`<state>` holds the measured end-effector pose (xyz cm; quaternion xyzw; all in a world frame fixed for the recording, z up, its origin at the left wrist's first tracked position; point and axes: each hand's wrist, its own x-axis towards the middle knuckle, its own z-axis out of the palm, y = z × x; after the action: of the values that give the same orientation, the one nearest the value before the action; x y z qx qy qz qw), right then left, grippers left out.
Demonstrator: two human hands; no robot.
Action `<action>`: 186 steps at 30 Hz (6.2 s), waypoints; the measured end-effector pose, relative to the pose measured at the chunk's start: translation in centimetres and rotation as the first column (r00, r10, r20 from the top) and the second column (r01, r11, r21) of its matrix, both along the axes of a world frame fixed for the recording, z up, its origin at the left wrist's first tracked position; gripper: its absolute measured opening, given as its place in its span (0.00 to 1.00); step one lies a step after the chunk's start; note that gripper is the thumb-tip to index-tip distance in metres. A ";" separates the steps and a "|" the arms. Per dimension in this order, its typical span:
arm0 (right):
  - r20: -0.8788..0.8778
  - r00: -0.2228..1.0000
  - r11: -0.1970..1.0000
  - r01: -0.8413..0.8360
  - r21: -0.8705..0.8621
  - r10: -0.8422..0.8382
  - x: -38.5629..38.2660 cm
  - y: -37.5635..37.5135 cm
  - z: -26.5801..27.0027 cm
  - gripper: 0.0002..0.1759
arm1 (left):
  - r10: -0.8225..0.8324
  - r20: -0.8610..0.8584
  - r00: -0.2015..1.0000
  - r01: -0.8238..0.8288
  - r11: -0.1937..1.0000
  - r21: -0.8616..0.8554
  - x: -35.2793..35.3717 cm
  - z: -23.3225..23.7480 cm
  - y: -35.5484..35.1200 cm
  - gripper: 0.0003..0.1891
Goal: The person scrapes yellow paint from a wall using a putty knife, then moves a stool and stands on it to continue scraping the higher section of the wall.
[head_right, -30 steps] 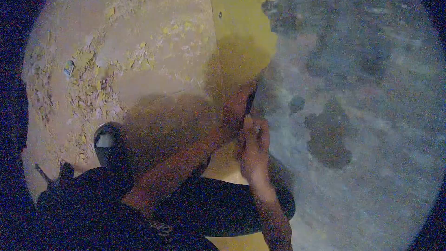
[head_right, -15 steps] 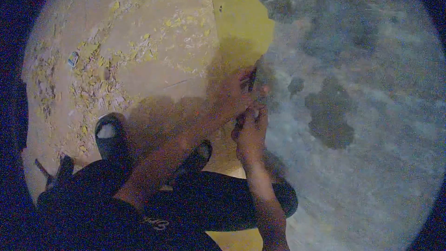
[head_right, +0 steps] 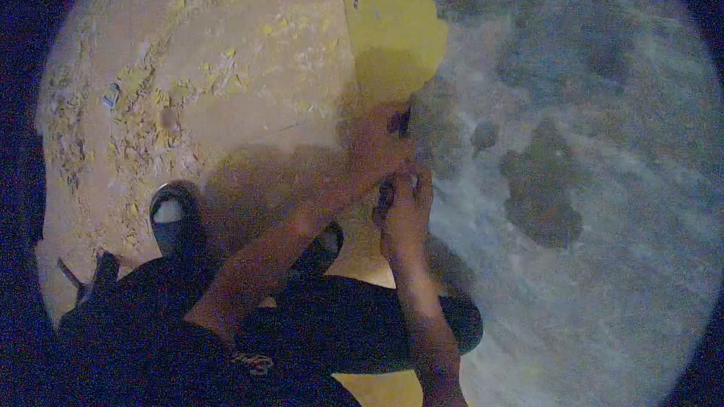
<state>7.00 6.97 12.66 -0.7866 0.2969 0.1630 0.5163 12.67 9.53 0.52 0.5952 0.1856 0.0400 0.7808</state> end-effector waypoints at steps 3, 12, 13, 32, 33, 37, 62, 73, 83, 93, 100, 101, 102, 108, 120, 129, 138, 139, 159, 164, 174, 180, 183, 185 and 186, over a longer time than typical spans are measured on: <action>0.027 1.000 1.000 -0.016 0.012 0.015 0.2 -0.4 -0.9 0.08 | 0.062 0.009 0.998 -0.061 0.995 -0.083 0.3 -0.1 -0.3 0.26; 0.003 0.998 0.998 0.070 0.000 -0.070 -0.3 0.0 -0.5 0.06 | 0.054 -0.020 0.998 -0.054 0.998 -0.024 -0.3 1.9 0.7 0.23; -0.008 0.999 0.999 0.048 0.015 -0.048 -0.4 -0.3 -0.4 0.05 | 0.025 -0.066 0.998 -0.027 0.999 -0.035 -0.6 2.3 0.8 0.23; -0.060 0.984 0.984 0.172 0.047 -0.169 0.8 1.6 1.0 0.07 | 0.071 0.072 0.995 -0.057 0.981 -0.186 0.7 2.3 1.3 0.19; -0.030 0.993 0.992 0.115 0.046 -0.114 1.3 1.0 0.2 0.07 | 0.062 -0.022 0.998 -0.065 0.988 -0.142 1.1 2.5 1.8 0.18; 0.017 0.997 0.992 0.074 0.097 -0.076 0.9 -0.9 -1.9 0.07 | -0.029 -0.006 1.000 0.029 0.999 -0.040 0.4 0.0 0.6 0.25; -0.025 0.995 0.988 0.098 0.121 -0.096 -0.4 -0.1 -1.1 0.12 | -0.278 0.093 0.956 0.239 0.924 0.298 -1.1 3.2 2.3 0.43; 0.041 0.992 0.991 0.118 0.054 -0.121 -0.8 1.0 0.1 0.05 | -0.282 0.058 0.958 0.288 0.931 -0.225 -1.2 3.6 2.3 0.42; 0.046 0.990 0.990 0.134 0.040 -0.135 -0.5 1.4 -0.6 0.07 | -0.267 0.130 0.955 0.255 0.961 0.104 -0.6 2.9 2.9 0.41; 0.145 0.897 0.833 -0.313 -0.456 0.417 -1.4 -0.8 -3.8 0.04 | -0.376 0.058 0.925 0.369 0.848 -0.380 -0.7 3.3 4.7 0.38; 0.058 0.986 0.984 0.148 0.099 -0.154 -0.4 1.7 -1.1 0.05 | -0.208 0.115 0.971 0.214 0.976 -0.041 -1.2 1.4 1.3 0.32; 0.069 0.983 0.982 0.164 0.091 -0.170 -0.1 1.4 -1.5 0.05 | -0.211 0.108 0.971 0.217 0.975 -0.044 -1.1 0.9 1.3 0.32; 0.067 0.982 0.982 0.169 0.087 -0.176 0.0 1.1 -2.0 0.05 | -0.286 0.053 0.957 0.291 0.938 -0.190 -0.5 0.8 2.2 0.31; 0.055 0.979 0.974 0.186 0.128 -0.194 -0.1 2.7 -0.8 0.04 | -0.303 0.134 0.943 0.316 0.945 -0.082 -0.6 1.6 3.2 0.28; 0.014 0.992 0.992 0.122 0.036 -0.123 -0.2 2.3 -2.4 0.04 | -0.336 0.084 0.938 0.344 0.933 -0.106 -0.8 -0.1 4.1 0.22; -0.004 0.996 0.995 0.094 0.039 -0.094 0.0 2.3 -1.8 0.07 | -0.275 0.033 0.961 0.274 0.931 -0.242 -1.3 0.9 4.0 0.21; 0.121 0.976 0.982 -0.175 -0.075 0.183 -1.1 -1.5 -3.1 0.12 | -0.225 0.075 0.971 0.235 0.955 -0.181 -0.6 0.4 2.0 0.22; 0.163 0.903 0.900 -0.347 -0.264 0.397 -1.1 -2.1 -3.7 0.13 | -0.168 0.084 0.982 0.186 0.927 -0.326 -0.8 2.1 2.7 0.22; 0.282 0.578 0.556 -0.374 -0.742 0.765 -0.4 2.8 8.2 0.23 | 0.070 0.305 0.950 0.079 0.889 -0.451 -1.1 11.5 15.2 0.17; 0.077 0.480 0.355 -0.522 -0.776 0.874 -1.3 3.2 11.0 0.24 | 0.128 0.197 0.972 0.003 0.832 -0.554 -1.6 10.7 16.4 0.12; -0.514 0.470 0.051 -0.771 -0.635 0.718 -3.2 7.6 17.9 0.13 | 0.342 -0.077 0.937 -0.293 0.645 -0.706 -2.7 3.5 14.5 0.17; -0.595 0.205 -0.199 -0.817 -0.541 0.777 -0.1 12.6 17.7 0.13 | 0.282 -0.268 0.921 -0.384 0.557 -0.736 -4.5 2.9 11.6 0.19; -0.705 0.040 -0.272 -0.906 -0.325 0.708 0.1 14.8 17.5 0.13 | 0.506 -0.386 0.772 -0.621 0.470 -0.627 -11.6 2.8 15.8 0.15; -0.729 -0.067 -0.311 -0.928 -0.206 0.681 -0.5 16.4 18.0 0.13 | 0.509 -0.470 0.721 -0.688 0.602 -0.405 -18.4 3.2 19.1 0.12; -0.756 -0.049 -0.341 -0.910 -0.235 0.652 -0.9 17.6 18.5 0.14 | 0.567 -0.439 0.697 -0.696 0.682 -0.225 -20.7 4.2 20.4 0.12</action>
<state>6.09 24.55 31.20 -0.8321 -0.2443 0.4555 -0.2011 -8.07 29.89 4.76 0.3296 0.5155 0.1735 0.7717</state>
